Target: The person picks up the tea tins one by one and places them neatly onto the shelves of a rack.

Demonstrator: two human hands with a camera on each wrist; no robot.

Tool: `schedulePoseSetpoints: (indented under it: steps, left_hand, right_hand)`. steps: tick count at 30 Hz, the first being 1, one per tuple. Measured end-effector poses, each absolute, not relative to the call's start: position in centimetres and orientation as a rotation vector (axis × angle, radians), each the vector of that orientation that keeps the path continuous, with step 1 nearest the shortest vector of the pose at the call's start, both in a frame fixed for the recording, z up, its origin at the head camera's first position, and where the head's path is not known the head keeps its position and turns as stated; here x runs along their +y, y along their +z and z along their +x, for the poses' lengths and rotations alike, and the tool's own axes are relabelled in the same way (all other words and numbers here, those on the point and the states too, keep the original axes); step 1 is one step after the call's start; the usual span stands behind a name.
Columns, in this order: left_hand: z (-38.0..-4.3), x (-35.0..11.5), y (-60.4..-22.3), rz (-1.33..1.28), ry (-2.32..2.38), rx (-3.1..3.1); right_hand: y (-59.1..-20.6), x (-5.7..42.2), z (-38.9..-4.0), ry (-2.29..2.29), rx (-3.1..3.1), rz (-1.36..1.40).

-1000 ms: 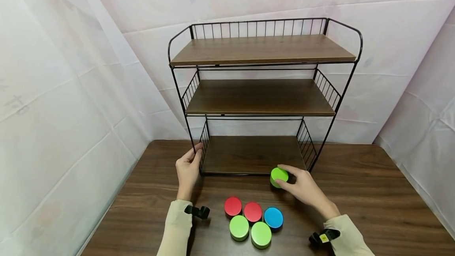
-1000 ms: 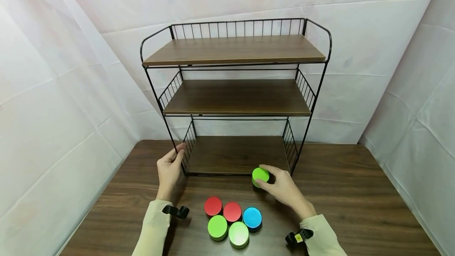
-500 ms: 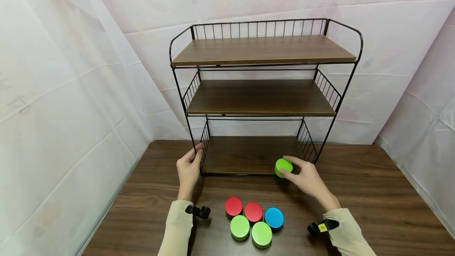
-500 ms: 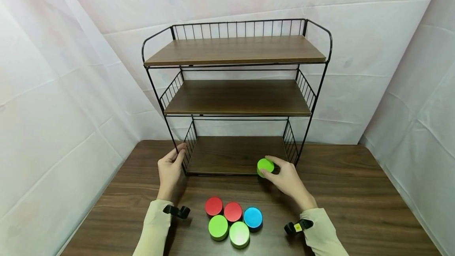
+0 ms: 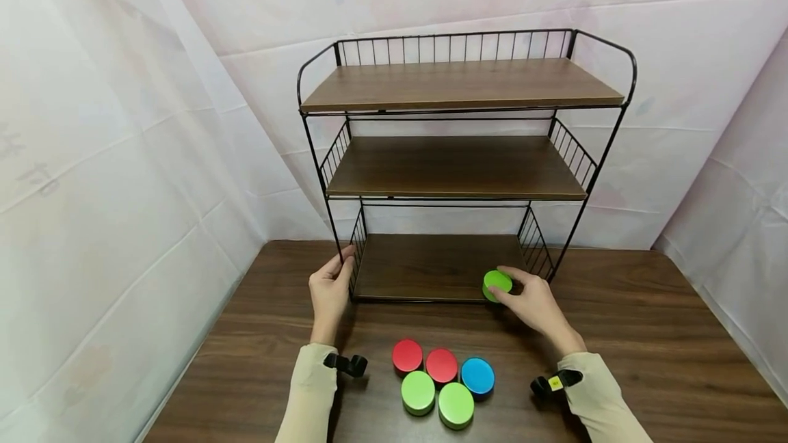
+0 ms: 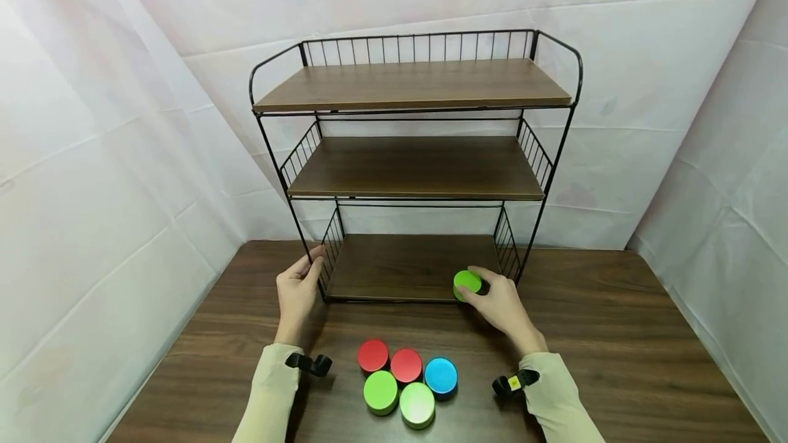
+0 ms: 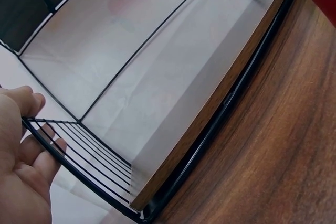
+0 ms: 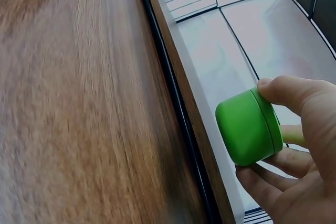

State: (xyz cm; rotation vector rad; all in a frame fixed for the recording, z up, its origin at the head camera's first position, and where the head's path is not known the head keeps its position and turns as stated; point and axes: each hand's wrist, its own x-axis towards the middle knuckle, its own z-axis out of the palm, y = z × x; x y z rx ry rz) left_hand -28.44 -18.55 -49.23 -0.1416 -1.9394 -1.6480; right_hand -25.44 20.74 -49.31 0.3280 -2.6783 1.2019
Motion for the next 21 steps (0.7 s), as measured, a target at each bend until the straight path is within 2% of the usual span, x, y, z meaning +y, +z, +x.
schedulePoseSetpoints:
  steps: [21]
  left_hand:
    - [-28.34,-18.54,-48.88,-0.131,-1.692,-1.934]
  right_hand:
    - [-49.91,21.53,-26.15,1.189,-2.653,0.295]
